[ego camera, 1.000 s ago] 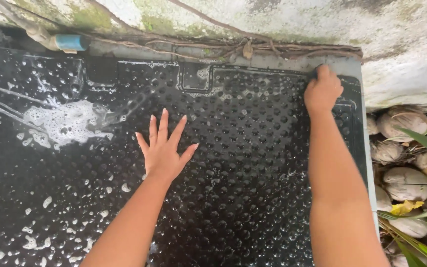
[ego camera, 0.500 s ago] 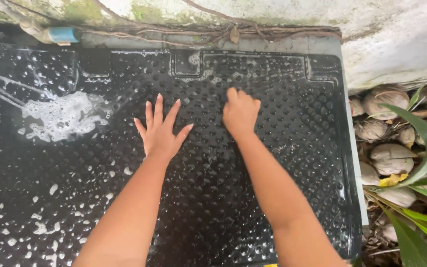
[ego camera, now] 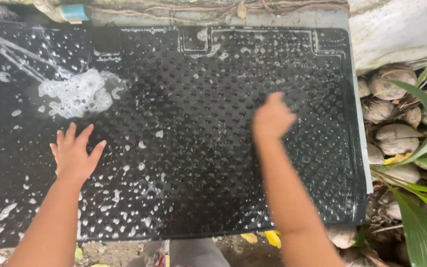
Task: Scrubbing a rubber car floor mat with soap and rinsing it with water.
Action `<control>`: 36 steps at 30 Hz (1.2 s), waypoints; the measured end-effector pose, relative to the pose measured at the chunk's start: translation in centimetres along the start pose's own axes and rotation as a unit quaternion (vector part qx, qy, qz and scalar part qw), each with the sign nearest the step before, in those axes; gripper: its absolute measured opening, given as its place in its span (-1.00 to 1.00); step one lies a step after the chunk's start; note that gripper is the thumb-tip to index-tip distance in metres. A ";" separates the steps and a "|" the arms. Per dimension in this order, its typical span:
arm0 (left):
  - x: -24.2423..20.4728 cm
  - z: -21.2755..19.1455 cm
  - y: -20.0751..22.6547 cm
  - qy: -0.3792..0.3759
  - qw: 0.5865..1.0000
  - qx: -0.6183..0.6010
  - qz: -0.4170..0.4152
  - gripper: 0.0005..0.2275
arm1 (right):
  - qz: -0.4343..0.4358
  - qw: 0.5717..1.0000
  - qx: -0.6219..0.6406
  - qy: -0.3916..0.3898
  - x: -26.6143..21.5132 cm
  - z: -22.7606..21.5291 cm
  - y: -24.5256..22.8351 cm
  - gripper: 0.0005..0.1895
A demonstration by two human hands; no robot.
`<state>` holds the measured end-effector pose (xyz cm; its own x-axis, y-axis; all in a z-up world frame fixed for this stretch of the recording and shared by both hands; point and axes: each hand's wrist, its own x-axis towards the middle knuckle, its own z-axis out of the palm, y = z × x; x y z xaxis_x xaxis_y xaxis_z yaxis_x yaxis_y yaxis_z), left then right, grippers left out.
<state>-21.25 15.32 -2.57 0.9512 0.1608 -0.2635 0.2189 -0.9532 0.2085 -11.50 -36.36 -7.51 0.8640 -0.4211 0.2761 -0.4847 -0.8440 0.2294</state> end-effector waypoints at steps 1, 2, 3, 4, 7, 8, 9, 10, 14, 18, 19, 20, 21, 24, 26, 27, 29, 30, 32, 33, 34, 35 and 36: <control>-0.4 -0.3 0.2 -0.015 0.999 -0.011 -0.038 -0.41 | -0.060 0.993 0.047 -0.095 -3.6 -4.1 -3.2 -0.59; -0.8 -0.6 0.4 -0.031 0.996 -0.020 -0.075 -0.38 | -0.118 0.970 0.095 -0.190 -7.0 -9.2 -6.6 -0.70; -1.4 -0.7 0.9 -0.034 0.996 -0.018 -0.075 -0.38 | -0.118 0.970 0.094 -0.193 -10.7 -11.0 -8.2 -0.70; -1.6 -0.7 1.5 -0.035 0.995 -0.029 -0.094 -0.40 | -0.231 0.942 0.167 -0.175 -14.0 -12.8 -9.9 -0.79; -2.3 0.0 1.3 -0.035 0.994 -0.039 -0.100 -0.41 | -0.343 0.845 0.299 -0.282 -16.5 -18.8 -9.7 -0.71; -2.8 0.3 0.6 -0.039 0.995 -0.031 -0.089 -0.41 | -0.337 0.769 0.357 -0.409 -16.5 -21.0 -8.8 -0.39; -3.4 -0.5 0.5 -0.041 0.995 -0.030 -0.090 -0.41 | -0.337 0.768 0.357 -0.412 -15.0 -19.9 -6.7 -0.39; -4.3 -1.3 0.2 -0.057 0.995 -0.020 -0.083 -0.41 | -0.317 0.844 0.228 -0.367 -13.7 -18.8 -4.6 -0.67; -8.1 -2.2 -4.8 -0.040 0.996 0.041 -0.067 -0.35 | -0.020 0.979 0.018 -0.201 -8.8 -8.7 9.9 -0.82; -12.5 -1.8 -9.7 -0.010 0.994 0.048 -0.096 -0.30 | 0.081 0.990 0.025 -0.110 -12.1 -0.8 13.8 -0.78; -13.7 -2.1 -10.0 -0.015 0.993 0.027 -0.116 -0.30 | 0.051 0.996 0.013 -0.073 -14.8 -1.5 11.1 -0.78; -15.4 -2.4 -10.3 -0.019 0.990 0.006 -0.141 -0.30 | 0.014 0.999 0.003 -0.034 -17.3 -2.2 8.2 -0.74; -16.1 -1.7 -10.3 -0.016 0.989 0.003 -0.146 -0.30 | 0.009 0.999 0.005 -0.031 -19.6 -6.0 4.2 -0.74; -19.0 0.9 -12.1 0.024 0.988 -0.024 -0.153 -0.33 | -0.179 0.963 0.079 -0.184 -28.6 -16.5 -8.0 -0.91; -20.5 4.3 -13.4 0.224 0.963 -0.082 -0.127 -0.25 | -0.364 0.910 0.197 -0.007 -35.2 -20.0 -14.7 -0.78; -20.6 4.6 -13.5 0.230 0.960 -0.084 -0.136 -0.25 | -0.373 0.906 0.200 -0.001 -37.0 -19.0 -18.6 -0.78; -21.0 5.6 -13.7 0.215 0.950 -0.110 -0.200 -0.23 | -0.434 0.816 0.374 0.078 -41.1 -16.7 -26.0 -0.60; -21.1 5.1 -13.3 0.218 0.947 -0.114 -0.207 -0.23 | -0.442 0.811 0.374 0.080 -41.1 -17.5 -26.9 -0.60; -21.5 3.9 -12.5 0.134 0.963 -0.096 -0.214 -0.31 | -0.456 0.794 0.392 0.091 -41.2 -19.1 -28.6 -0.85; -21.7 3.5 -12.4 0.132 0.962 -0.097 -0.219 -0.31 | -0.461 0.792 0.391 0.089 -40.3 -18.3 -26.5 -0.85; -21.6 2.8 -12.4 0.092 0.964 -0.092 -0.231 -0.31 | -0.486 0.783 0.372 0.116 -39.2 -17.5 -24.5 -0.86; -21.6 2.1 -12.3 0.052 0.965 -0.086 -0.242 -0.30 | -0.509 0.772 0.353 0.142 -38.0 -16.8 -22.5 -0.86; -21.8 1.6 -12.8 0.056 0.966 -0.086 -0.239 -0.30 | -0.507 0.772 0.353 0.146 -36.3 -15.8 -17.8 -0.86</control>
<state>-45.16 23.64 -1.03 0.7484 0.6076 -0.2660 0.6621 -0.7088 0.2436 -36.40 -0.82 -6.82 0.6329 0.5813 0.5115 0.7058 -0.7047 -0.0726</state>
